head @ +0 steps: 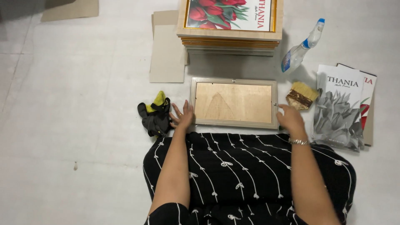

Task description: Cleaning a picture frame with a cloth and applying a substance to the back of a wooden frame with a brush.

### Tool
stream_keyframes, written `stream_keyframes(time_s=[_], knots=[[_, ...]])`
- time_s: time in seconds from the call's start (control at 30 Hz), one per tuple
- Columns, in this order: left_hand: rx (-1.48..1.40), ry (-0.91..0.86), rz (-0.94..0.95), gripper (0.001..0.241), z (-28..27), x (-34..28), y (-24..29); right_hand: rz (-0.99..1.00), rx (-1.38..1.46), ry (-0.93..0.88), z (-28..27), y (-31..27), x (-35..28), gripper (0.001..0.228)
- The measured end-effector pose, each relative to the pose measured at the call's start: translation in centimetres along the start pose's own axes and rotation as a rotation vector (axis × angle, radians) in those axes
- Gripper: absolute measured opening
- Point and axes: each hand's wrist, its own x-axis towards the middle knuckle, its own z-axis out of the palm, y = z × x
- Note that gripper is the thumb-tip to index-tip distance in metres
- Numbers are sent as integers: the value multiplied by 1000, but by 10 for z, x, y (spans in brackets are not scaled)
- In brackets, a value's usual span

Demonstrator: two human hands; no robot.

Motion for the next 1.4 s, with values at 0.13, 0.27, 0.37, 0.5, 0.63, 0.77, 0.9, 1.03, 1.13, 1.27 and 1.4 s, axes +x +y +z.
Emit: stream_keyframes(time_s=[0.13, 0.27, 0.37, 0.5, 0.63, 0.77, 0.9, 1.03, 1.13, 1.27, 1.4], knots=[[109, -27, 105, 65, -20, -24, -6, 210, 375, -11, 2, -55, -49, 63], [106, -21, 161, 83, -7, -6, -25, 230, 311, 42, 20, -44, -30, 71], [-59, -6, 155, 94, 4, -25, -30, 235, 283, 67, 40, -40, -18, 76], [-244, -13, 198, 97, 10, -43, -34, 260, 212, 49, 42, -68, -17, 82], [-232, 22, 243, 99, -6, -62, -13, 289, 204, 93, 26, -77, -24, 76], [-107, 46, 258, 102, -8, -76, 5, 380, 367, 110, 33, -55, -16, 76], [-36, 70, 292, 103, -8, -90, 15, 507, 538, 167, 5, -86, -38, 62], [-45, 114, 270, 98, -17, -79, 12, 556, 844, 264, 40, -39, -11, 57], [-190, 161, 195, 94, -7, -45, -3, 596, 976, 317, 27, -58, -21, 49], [-406, 99, 154, 70, 9, -10, -18, 536, 891, 282, 25, -59, -21, 52], [-361, 107, 204, 56, -7, -28, -7, 528, 702, 252, 40, -41, -9, 54]])
